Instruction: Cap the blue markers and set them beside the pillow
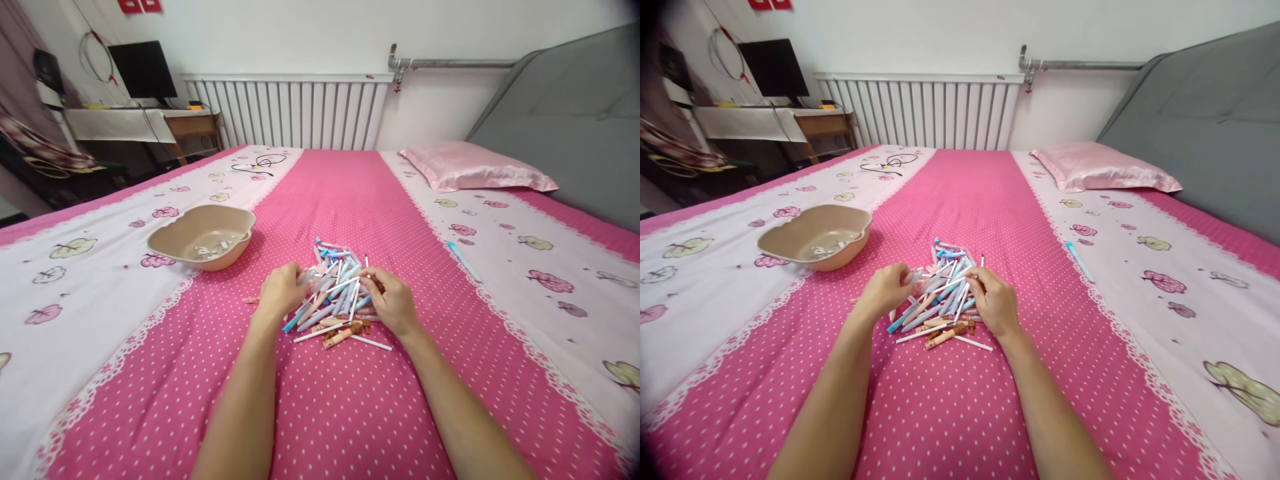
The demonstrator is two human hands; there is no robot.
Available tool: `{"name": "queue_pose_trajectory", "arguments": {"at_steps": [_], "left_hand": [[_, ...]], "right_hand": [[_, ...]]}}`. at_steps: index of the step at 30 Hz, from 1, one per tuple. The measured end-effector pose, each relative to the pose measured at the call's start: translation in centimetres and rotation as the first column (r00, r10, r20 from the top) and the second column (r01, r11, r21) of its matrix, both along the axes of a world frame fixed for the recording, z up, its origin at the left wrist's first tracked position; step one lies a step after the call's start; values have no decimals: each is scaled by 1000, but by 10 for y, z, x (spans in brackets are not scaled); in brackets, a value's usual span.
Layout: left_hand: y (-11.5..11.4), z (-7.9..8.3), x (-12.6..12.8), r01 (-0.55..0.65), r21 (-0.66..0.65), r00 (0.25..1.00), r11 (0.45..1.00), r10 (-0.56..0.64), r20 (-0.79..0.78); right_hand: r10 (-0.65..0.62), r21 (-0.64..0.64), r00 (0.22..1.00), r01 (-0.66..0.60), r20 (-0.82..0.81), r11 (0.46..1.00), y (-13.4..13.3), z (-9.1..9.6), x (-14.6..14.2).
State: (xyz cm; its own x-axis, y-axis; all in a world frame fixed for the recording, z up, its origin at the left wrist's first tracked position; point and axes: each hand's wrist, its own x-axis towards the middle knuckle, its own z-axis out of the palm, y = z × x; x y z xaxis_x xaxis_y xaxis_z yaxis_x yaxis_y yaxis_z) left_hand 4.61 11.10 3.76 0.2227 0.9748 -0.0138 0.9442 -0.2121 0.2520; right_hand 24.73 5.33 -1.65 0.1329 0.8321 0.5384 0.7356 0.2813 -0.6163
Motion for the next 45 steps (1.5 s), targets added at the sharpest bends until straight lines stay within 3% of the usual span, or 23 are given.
{"name": "queue_pose_trajectory", "arguments": {"at_steps": [6, 11, 16, 21, 26, 30, 34, 37, 39, 45], "left_hand": [[2, -2, 2, 139, 93, 944, 986, -160, 288], [6, -10, 3, 138, 147, 854, 979, -193, 484], [8, -17, 4, 193, 54, 754, 980, -183, 631], [7, -17, 6, 217, 31, 706, 976, -179, 685], [6, -13, 10, 235, 109, 585, 966, -230, 777], [4, -8, 13, 234, 248, 495, 940, -334, 802], [1, -2, 13, 144, 354, 403, 924, -381, 832], [-1, 2, 13, 77, 362, 347, 929, -365, 864], [-3, 3, 13, 91, 350, 376, 932, -358, 855], [-8, 0, 16, 204, 288, 681, 936, -347, 645]], "right_hand": [[38, -20, 999, -38, -16, 999, -1, 1, -1], [81, -41, 997, -82, -16, 996, 0, -1, -2], [85, -60, 996, -87, -21, 994, 0, -1, -3], [35, -84, 998, -39, -53, 996, -2, 3, -4], [-31, -51, 979, 21, -203, 999, -3, 4, -5], [-10, -25, 934, 2, -357, 1000, -1, 2, -5], [26, -14, 852, -40, -524, 999, 2, 1, -5], [33, 6, 811, -36, -585, 999, 2, 2, -5], [58, 29, 798, -50, -599, 998, 2, 2, -5], [80, 30, 778, -79, -623, 996, 1, 0, -5]]}}
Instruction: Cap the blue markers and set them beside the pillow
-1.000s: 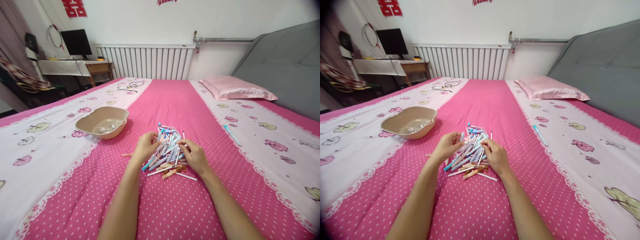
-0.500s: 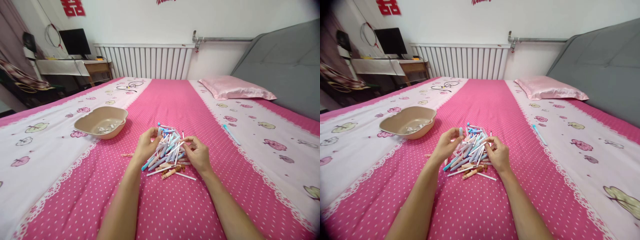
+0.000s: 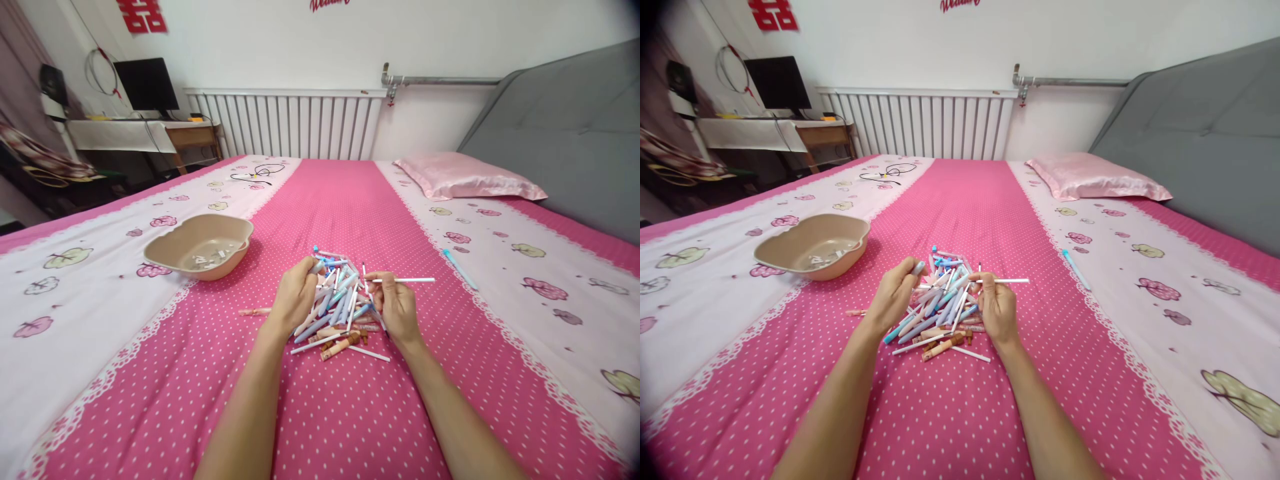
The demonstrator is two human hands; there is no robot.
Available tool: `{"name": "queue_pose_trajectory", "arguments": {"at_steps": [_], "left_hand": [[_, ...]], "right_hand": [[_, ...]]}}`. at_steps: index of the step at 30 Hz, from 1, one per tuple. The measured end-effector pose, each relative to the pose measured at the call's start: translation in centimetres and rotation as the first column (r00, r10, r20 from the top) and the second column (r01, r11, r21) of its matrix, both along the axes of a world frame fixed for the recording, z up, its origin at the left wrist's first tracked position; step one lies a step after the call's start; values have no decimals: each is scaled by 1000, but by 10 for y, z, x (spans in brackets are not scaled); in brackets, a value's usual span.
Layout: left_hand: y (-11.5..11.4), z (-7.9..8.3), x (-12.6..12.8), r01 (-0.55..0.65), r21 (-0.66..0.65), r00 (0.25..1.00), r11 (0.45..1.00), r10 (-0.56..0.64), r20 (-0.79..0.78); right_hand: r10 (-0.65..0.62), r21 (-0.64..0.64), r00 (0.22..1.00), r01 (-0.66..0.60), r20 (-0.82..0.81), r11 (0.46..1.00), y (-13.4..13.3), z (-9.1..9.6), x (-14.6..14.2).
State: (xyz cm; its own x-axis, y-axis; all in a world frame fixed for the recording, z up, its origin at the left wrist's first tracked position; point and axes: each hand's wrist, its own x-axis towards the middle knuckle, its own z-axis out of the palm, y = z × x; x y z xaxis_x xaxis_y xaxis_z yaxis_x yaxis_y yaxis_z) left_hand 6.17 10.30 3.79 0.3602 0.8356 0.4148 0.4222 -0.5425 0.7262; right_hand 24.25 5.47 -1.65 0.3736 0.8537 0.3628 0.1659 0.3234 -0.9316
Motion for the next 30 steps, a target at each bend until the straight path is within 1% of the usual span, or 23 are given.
{"name": "queue_pose_trajectory", "arguments": {"at_steps": [4, 6, 9, 12, 18, 26, 30], "left_hand": [[-1, -1, 1, 47, -10, 970, 999, -48, -237], [-1, 0, 2, 88, -30, 946, 996, -93, -311], [-3, 0, 4, 144, -61, 915, 988, -156, -373], [-4, 1, 4, 159, -77, 894, 984, -177, -411], [-4, -1, 3, 193, -120, 856, 974, -227, -465], [-4, 0, 6, 223, -129, 844, 966, -257, -471], [-4, -4, 7, 241, -148, 855, 959, -282, -436]], "right_hand": [[4, 30, 1000, -4, -9, 1000, -4, 5, -5], [21, 30, 999, -20, -31, 999, -7, 9, -9], [52, 14, 988, -50, -147, 999, -9, 15, -18], [68, 28, 969, -63, -238, 998, -10, 18, -24], [15, 95, 963, 11, -268, 995, -7, 19, -26], [42, 92, 968, -20, -247, 996, -7, 18, -26], [41, 78, 975, -25, -216, 997, -9, 20, -27]]}}
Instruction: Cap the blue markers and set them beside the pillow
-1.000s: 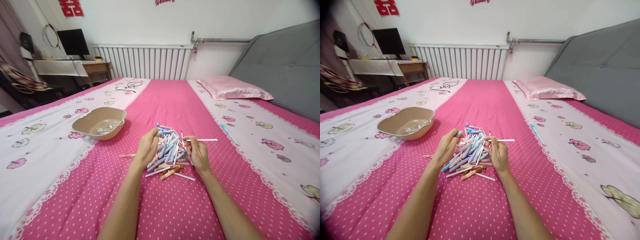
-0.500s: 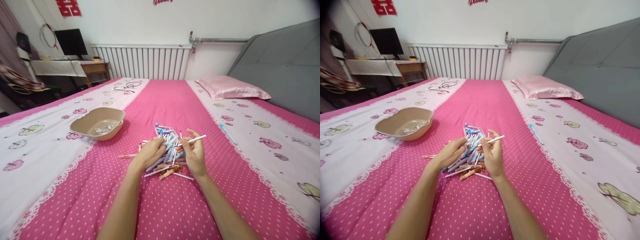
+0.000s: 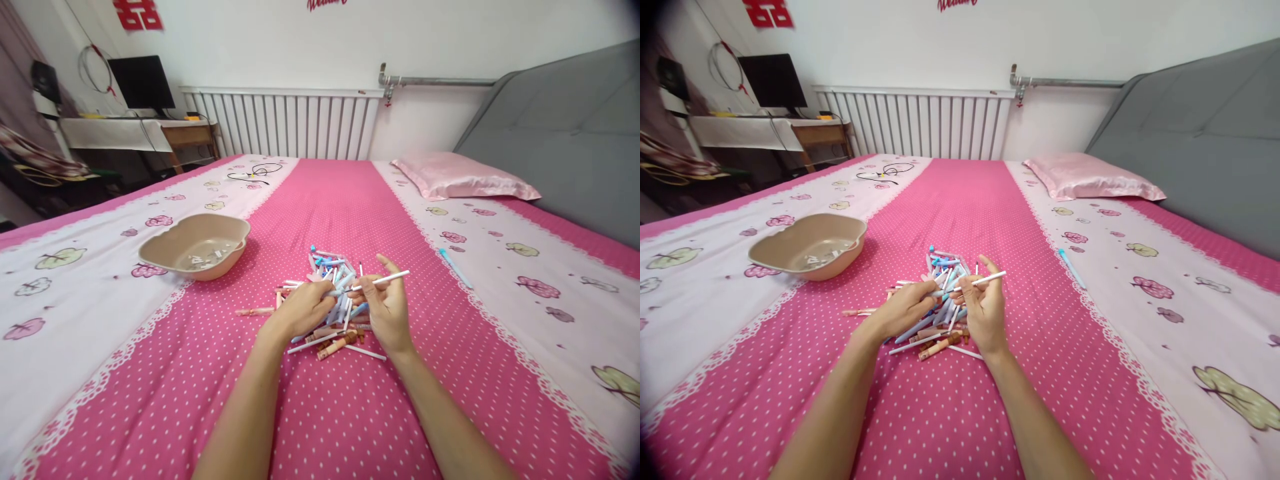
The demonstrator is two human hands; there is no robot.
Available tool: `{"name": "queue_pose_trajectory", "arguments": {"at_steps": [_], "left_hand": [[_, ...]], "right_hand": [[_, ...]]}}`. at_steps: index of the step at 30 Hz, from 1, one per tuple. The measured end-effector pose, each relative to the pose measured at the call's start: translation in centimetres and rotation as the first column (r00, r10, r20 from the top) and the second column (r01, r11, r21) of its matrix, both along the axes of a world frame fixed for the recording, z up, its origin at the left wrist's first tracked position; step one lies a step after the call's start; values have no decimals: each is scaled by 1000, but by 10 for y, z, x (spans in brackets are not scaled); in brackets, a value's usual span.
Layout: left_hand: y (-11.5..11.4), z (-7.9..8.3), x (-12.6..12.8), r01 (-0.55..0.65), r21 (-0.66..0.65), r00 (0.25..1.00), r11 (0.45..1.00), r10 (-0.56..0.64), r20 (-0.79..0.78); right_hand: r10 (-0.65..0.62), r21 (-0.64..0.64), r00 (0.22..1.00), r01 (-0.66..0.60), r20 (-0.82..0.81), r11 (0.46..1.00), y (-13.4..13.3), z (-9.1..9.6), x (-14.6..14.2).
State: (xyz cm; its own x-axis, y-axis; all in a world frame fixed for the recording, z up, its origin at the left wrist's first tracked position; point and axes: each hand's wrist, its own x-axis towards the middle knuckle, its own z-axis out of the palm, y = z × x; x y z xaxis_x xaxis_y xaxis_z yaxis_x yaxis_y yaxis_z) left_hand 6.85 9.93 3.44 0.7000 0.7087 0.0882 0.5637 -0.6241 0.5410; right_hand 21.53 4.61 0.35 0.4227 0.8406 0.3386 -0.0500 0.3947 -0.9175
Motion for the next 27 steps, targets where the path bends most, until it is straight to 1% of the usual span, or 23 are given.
{"name": "queue_pose_trajectory", "arguments": {"at_steps": [5, 8, 10, 12, 15, 19, 21, 25, 27], "left_hand": [[0, -2, 0, 35, -37, 997, 999, -32, 70], [-1, 0, 1, 81, -118, 988, 990, -64, 139], [-3, 2, 2, 151, -207, 974, 967, -109, 200], [-5, 4, 3, 226, -295, 956, 928, -153, 250], [-9, 6, 4, 300, -367, 934, 881, -192, 303], [-11, 6, 5, 364, -427, 902, 828, -200, 383], [-11, 4, 5, 382, -451, 890, 806, -189, 416], [-11, 0, 6, 403, -442, 872, 801, -190, 450], [-11, 0, 6, 420, -429, 856, 800, -192, 480]], "right_hand": [[21, -34, 999, -20, 46, 999, -2, 1, 0], [50, -49, 994, -46, 93, 998, -3, 1, 2], [69, -58, 990, -62, 126, 996, -3, 1, 3], [89, -74, 984, -79, 157, 994, -4, 1, 5], [111, -85, 973, -96, 200, 992, -6, 3, 8], [162, -90, 958, -145, 236, 985, -8, 5, 7], [172, -89, 942, -153, 288, 984, -8, 7, 6], [140, -19, 884, -147, 445, 989, -7, 9, 4], [162, -19, 878, -172, 450, 985, -7, 9, 4]]}}
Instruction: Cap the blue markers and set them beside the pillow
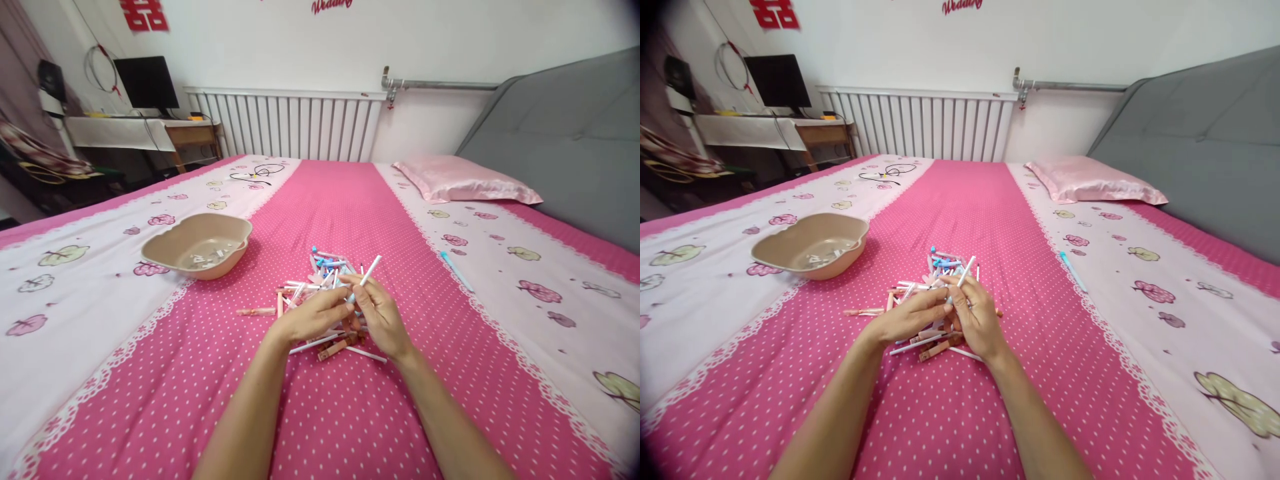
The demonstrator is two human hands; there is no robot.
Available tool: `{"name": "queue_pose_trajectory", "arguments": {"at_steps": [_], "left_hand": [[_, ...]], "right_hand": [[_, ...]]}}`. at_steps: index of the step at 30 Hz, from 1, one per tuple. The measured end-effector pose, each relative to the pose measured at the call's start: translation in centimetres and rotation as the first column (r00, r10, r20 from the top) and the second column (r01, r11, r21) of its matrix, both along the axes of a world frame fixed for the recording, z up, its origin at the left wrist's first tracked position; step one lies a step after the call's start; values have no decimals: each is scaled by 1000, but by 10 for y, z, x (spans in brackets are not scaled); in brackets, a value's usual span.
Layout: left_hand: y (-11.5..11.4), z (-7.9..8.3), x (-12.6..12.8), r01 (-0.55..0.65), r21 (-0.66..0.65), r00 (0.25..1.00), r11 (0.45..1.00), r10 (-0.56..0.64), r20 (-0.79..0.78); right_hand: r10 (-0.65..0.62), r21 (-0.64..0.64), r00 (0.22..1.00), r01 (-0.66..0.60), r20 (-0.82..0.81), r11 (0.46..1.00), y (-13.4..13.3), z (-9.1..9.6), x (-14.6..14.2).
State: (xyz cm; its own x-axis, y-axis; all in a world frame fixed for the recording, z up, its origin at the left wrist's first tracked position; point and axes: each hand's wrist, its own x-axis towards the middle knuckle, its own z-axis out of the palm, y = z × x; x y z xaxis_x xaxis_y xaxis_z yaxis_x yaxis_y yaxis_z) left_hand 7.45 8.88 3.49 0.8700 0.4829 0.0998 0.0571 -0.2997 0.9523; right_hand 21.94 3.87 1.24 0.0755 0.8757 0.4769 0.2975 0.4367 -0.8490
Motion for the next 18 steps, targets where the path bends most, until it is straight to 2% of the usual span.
{"name": "queue_pose_trajectory", "arguments": {"at_steps": [3, 6, 9, 13, 15, 18], "left_hand": [[0, 2, -1, -6, -45, 1000, 999, 7, 29], [2, 1, -3, -15, -105, 1000, 994, 17, 23], [3, -3, -5, -43, -128, 999, 991, 46, 19], [4, -5, -5, -46, -171, 997, 984, 57, 60], [3, -4, -4, -52, -168, 995, 984, 66, 77], [2, 0, -3, -94, -154, 989, 984, 110, 98]], "right_hand": [[-21, -4, 993, 20, -112, 1000, -1, -1, 1], [-126, 36, 977, 134, -171, 990, -2, -2, 4], [-203, 101, 977, 209, -70, 973, -1, -1, 7], [-206, 198, 972, 181, 115, 963, -2, 2, 6], [-197, 202, 970, 167, 141, 965, -3, 3, 5], [-199, 168, 975, 181, 96, 969, -3, 3, 4]]}}
